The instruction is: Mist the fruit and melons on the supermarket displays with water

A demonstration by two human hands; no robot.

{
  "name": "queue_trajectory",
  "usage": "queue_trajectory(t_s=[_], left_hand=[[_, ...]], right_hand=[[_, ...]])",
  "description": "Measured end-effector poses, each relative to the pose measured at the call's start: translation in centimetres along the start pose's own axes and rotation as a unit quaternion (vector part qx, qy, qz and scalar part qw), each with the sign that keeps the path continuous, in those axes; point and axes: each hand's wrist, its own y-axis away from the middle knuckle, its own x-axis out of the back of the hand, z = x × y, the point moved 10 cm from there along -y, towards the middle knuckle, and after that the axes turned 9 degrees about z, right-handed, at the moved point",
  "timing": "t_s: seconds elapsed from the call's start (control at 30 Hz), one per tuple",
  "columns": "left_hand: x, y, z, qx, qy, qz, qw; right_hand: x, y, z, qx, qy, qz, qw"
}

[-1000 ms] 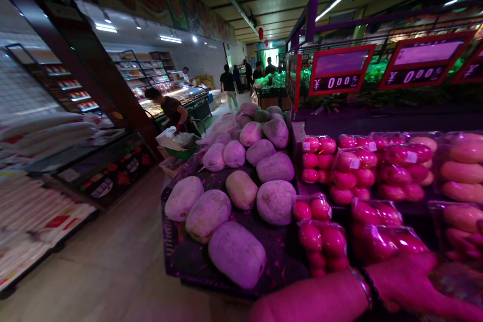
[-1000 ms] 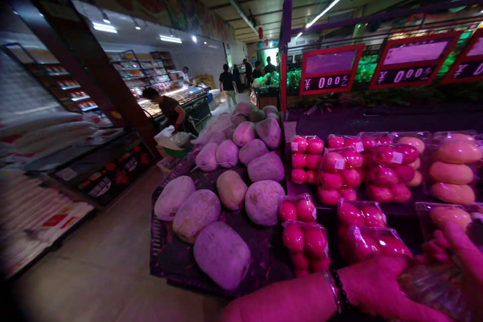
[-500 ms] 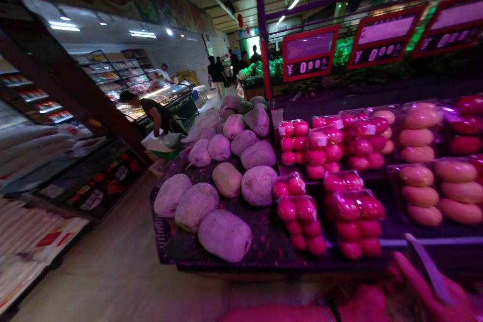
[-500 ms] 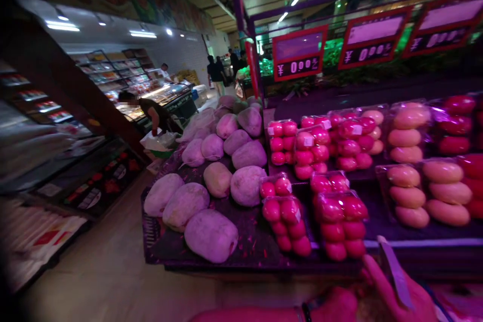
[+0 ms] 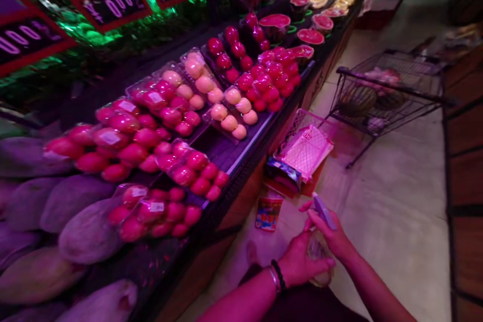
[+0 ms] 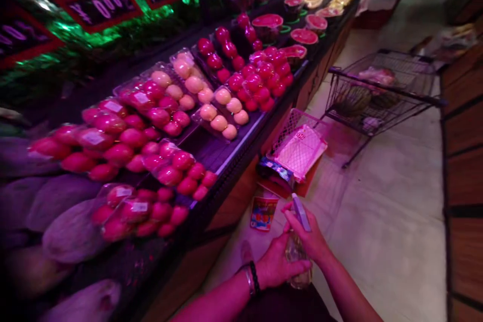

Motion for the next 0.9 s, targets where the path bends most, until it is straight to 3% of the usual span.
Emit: queue_trajectory(t_s=[0.1, 0.23, 0.33, 0.43, 0.5, 0.6, 0.7, 0.8, 0.9], left_hand=[[-4.9, -3.0, 0.9, -0.008, -0.050, -0.059, 0.997], [-9.7, -6.4, 1.6, 0.000, -0.100, -0.087, 0.991], [-12.2, -8.3, 2.3, -0.005, -0.076, -0.097, 0.992], [-12.0, -11.2, 3.9, -0.018, -0.011, -0.071, 0.997], [-10.4, -13.7, 6.0, -0.050, 0.015, -0.036, 0.998], [-6.5, -17.3, 11.0, -0.122, 0.061, 0.023, 0.990], [-1.3, -20.4, 16.9, -0.162, 0.073, 0.093, 0.980], [4.7, -22.6, 23.3, -0.201, -0.004, 0.197, 0.959], [9.8, -24.1, 29.4, -0.248, -0.044, 0.278, 0.927]], right_hand=[[7.2, -0.3, 1.9, -0.022, -0.020, 0.061, 0.998], [13.7, -1.1, 1.9, -0.021, -0.019, 0.081, 0.996], [16.5, -2.4, 1.1, -0.025, -0.008, 0.083, 0.996], [16.9, -5.5, -0.8, -0.013, 0.006, 0.073, 0.997], [15.8, -8.7, -3.5, 0.013, -0.001, 0.054, 0.998], [12.4, -14.0, -10.1, 0.072, -0.020, -0.012, 0.997], [8.2, -19.0, -18.1, 0.143, -0.030, -0.079, 0.986], [3.5, -23.4, -25.8, 0.207, -0.033, -0.158, 0.965], [0.5, -28.1, -32.1, 0.244, -0.040, -0.140, 0.959]])
